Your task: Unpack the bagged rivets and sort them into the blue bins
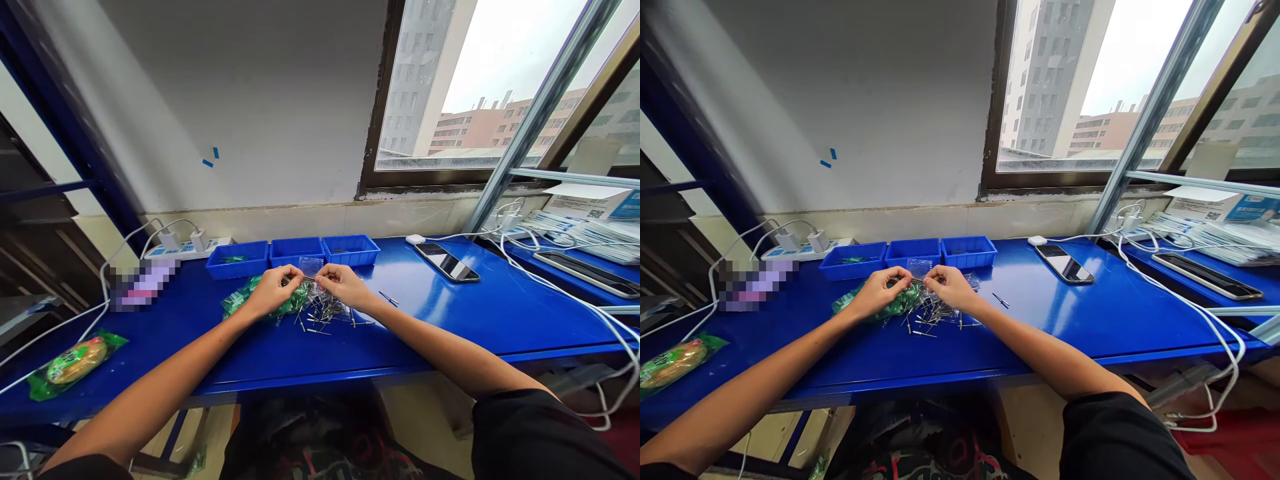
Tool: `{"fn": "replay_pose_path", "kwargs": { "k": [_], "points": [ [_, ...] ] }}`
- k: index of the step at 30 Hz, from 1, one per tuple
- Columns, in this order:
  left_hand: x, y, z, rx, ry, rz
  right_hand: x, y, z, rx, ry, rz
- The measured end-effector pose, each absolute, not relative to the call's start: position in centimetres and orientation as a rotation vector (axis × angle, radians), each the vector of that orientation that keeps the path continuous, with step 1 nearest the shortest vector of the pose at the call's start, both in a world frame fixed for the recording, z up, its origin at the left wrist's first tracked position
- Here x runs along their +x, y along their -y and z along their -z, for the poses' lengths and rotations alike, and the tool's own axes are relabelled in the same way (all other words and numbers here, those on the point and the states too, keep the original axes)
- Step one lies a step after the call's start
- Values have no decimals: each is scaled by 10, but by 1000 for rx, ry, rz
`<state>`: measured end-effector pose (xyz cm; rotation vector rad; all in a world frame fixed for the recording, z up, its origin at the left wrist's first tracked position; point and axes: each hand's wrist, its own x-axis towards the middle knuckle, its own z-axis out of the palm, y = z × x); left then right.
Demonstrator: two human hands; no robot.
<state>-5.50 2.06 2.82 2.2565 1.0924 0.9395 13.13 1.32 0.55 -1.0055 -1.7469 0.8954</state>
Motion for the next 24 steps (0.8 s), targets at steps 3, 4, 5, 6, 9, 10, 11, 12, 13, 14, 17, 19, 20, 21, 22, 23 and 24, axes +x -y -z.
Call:
{"fn": "replay_pose_path", "kwargs": {
  "k": [3, 4, 5, 6, 9, 10, 11, 12, 13, 14, 17, 19, 20, 21, 22, 23, 24],
  "points": [
    [-55, -19, -29, 2245, -1082, -928, 130, -12, -7, -1000, 1779, -885],
    [-54, -18, -29, 2243, -1076, -923, 130, -11, -7, -997, 1794, -882],
    [-54, -18, -29, 2241, -1070, -918, 130, -10, -8, -995, 1809, -880],
    [-54, -17, -29, 2239, -1065, -913, 129, -10, -9, -993, 1820, -876],
    [-53, -16, -29, 2234, -1055, -900, 129, -8, -10, -999, 1829, -856],
    [-53, -16, -29, 2235, -1054, -894, 129, -8, -10, -1004, 1826, -847],
    [-53, -15, -30, 2237, -1053, -891, 129, -8, -9, -1009, 1823, -839],
    [-53, -15, -30, 2241, -1052, -887, 129, -8, -9, -1015, 1819, -831],
    [-53, -16, -29, 2248, -1051, -884, 129, -9, -9, -1020, 1816, -823],
    [-53, -16, -29, 2259, -1052, -881, 129, -9, -8, -1025, 1813, -817],
    [-54, -18, -26, 2304, -1050, -868, 129, -11, -6, -1030, 1805, -801],
    [-55, -19, -23, 2330, -1042, -853, 129, -11, -6, -1029, 1797, -789],
    [-55, -20, -22, 2336, -1036, -848, 129, -12, -6, -1028, 1795, -782],
    [-55, -20, -22, 2338, -1032, -844, 129, -12, -6, -1027, 1792, -774],
    [-55, -20, -21, 2339, -1030, -842, 129, -11, -7, -1026, 1791, -763],
    [-54, -20, -21, 2336, -1029, -843, 129, -11, -7, -1025, 1790, -751],
    [-54, -19, -22, 2329, -1029, -845, 129, -10, -8, -1024, 1788, -739]
  ]
}}
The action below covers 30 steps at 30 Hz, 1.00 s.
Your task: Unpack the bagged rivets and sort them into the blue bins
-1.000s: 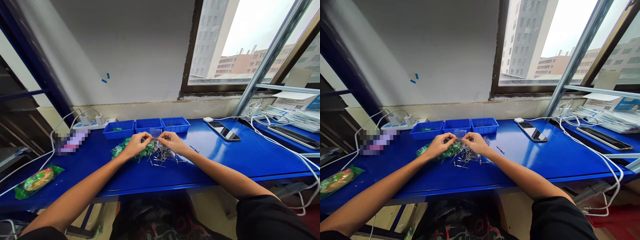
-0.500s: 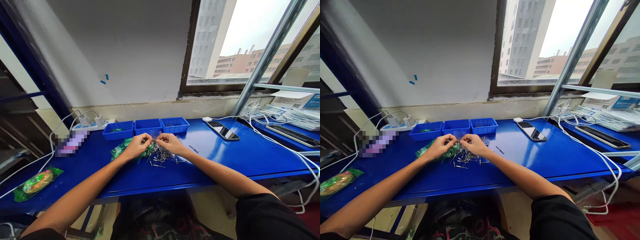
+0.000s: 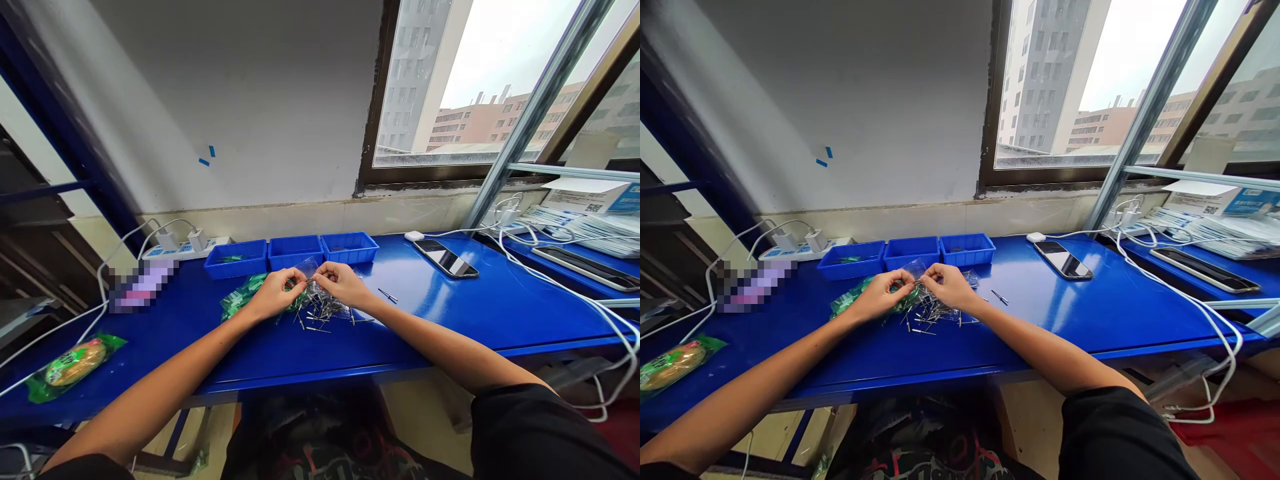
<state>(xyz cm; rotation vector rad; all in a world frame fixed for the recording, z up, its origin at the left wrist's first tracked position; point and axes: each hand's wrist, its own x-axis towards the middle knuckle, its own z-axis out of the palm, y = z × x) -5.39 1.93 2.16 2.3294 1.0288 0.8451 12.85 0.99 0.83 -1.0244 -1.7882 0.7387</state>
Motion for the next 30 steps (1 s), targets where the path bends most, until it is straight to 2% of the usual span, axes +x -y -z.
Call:
{"fn": "replay_pose_path", "kwargs": {
  "k": [8, 30],
  "points": [
    [-47, -11, -27, 2240, -1101, -967, 125, -5, -8, -1009, 1835, -595],
    [-46, -13, -24, 2113, -1101, -1018, 131, -10, -10, -971, 1716, -717]
  ]
}}
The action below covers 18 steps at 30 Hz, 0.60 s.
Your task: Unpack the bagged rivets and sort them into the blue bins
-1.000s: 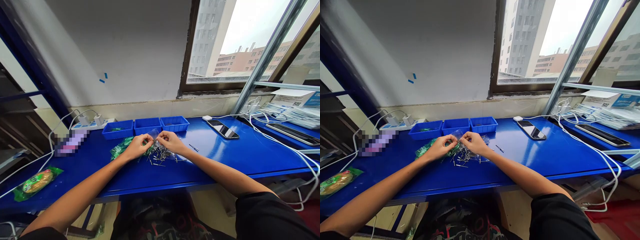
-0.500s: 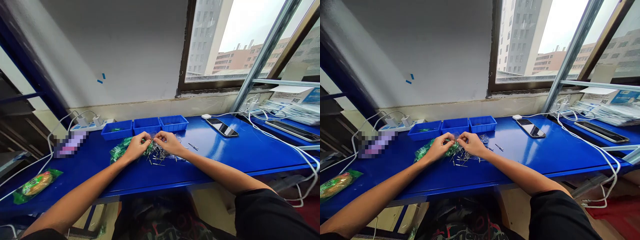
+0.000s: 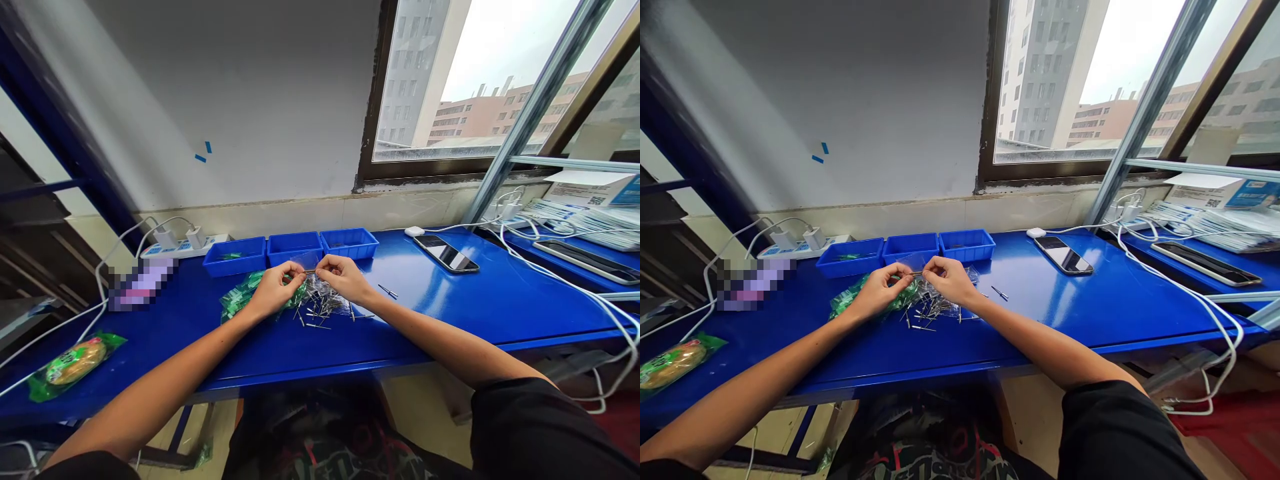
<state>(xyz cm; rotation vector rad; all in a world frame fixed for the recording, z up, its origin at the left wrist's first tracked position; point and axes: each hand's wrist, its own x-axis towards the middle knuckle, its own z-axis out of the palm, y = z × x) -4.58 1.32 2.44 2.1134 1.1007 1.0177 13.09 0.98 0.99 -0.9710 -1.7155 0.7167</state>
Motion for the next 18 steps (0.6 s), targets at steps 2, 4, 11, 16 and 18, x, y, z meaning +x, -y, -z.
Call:
{"fn": "replay_pose_path", "kwargs": {
  "k": [2, 4, 11, 16, 18],
  "points": [
    [-46, -13, -24, 2115, -1095, -1026, 131, -9, -11, -979, 1712, -716],
    [-45, -14, -23, 2109, -1091, -1033, 130, -8, -11, -987, 1709, -711],
    [-44, -11, -27, 2105, -1088, -1018, 127, -7, -9, -1008, 1744, -664],
    [-43, -11, -27, 2066, -1084, -1035, 128, -8, -7, -993, 1690, -748],
    [-43, -12, -27, 2042, -1066, -1033, 128, -8, -8, -970, 1680, -772]
  ]
}}
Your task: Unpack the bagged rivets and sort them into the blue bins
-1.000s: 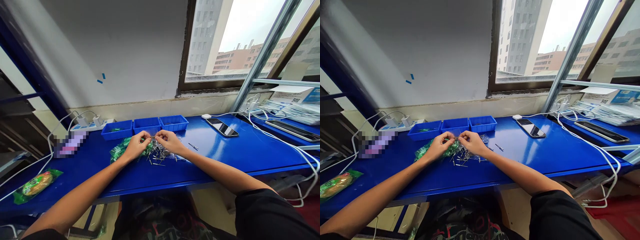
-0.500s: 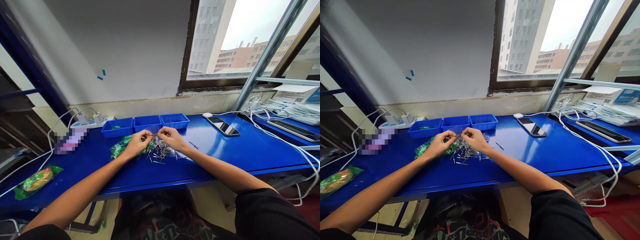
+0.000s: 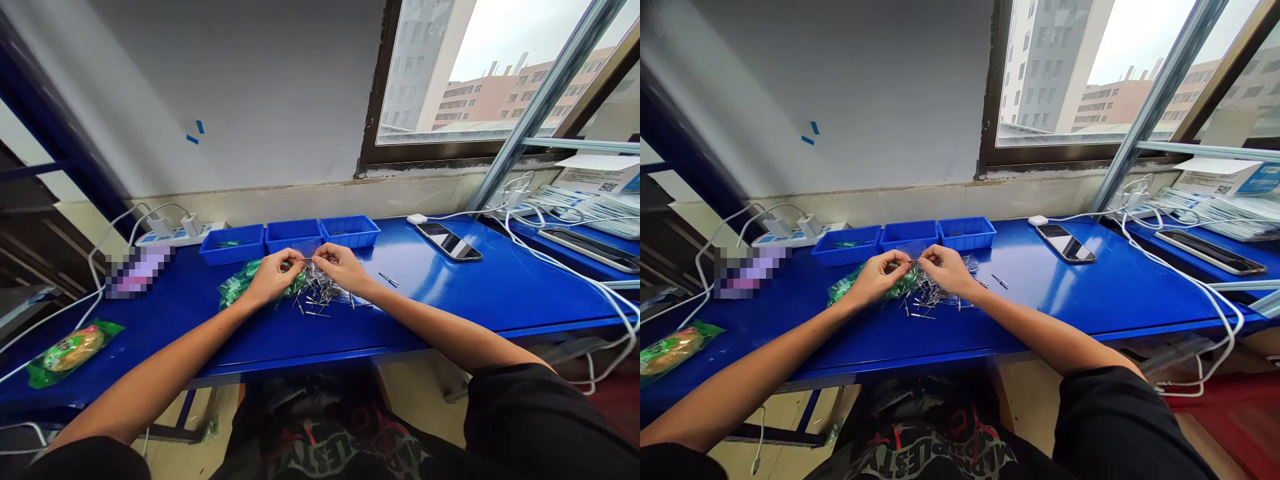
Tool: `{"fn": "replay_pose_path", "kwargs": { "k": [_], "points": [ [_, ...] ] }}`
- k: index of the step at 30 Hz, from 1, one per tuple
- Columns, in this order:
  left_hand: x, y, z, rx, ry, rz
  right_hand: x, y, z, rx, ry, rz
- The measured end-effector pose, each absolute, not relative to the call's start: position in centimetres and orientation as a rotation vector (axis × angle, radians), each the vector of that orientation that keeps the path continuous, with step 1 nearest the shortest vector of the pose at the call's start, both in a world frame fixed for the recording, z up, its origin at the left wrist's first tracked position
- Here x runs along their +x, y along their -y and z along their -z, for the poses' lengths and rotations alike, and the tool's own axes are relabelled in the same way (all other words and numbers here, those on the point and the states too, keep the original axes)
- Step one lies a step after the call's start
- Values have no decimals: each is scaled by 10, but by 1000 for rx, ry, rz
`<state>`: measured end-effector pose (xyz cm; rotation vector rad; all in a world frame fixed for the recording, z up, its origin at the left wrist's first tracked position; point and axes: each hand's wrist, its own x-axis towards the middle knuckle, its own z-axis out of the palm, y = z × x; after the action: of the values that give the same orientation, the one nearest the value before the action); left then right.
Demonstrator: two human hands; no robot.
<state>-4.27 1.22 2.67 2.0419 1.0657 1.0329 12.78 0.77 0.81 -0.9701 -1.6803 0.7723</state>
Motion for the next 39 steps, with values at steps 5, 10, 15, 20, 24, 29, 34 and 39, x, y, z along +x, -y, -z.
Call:
{"fn": "replay_pose_path", "kwargs": {
  "k": [5, 10, 15, 20, 24, 29, 34, 39],
  "points": [
    [-43, -14, -28, 1945, -991, -980, 126, -5, -12, -944, 1677, -811],
    [-44, -16, -28, 1884, -989, -1005, 126, -4, -13, -936, 1688, -864],
    [-45, -19, -25, 1850, -984, -1034, 126, -3, -12, -957, 1729, -884],
    [-43, -19, -23, 1905, -992, -1057, 123, -3, -11, -971, 1745, -886],
    [-41, -18, -22, 1886, -990, -1072, 122, -3, -10, -978, 1731, -844],
    [-42, -19, -23, 1796, -953, -1100, 123, -4, -11, -1024, 1702, -779],
    [-43, -18, -24, 1796, -969, -1096, 123, -3, -12, -1016, 1714, -799],
    [-43, -19, -24, 1824, -982, -1081, 122, -3, -9, -975, 1711, -844]
  ]
}}
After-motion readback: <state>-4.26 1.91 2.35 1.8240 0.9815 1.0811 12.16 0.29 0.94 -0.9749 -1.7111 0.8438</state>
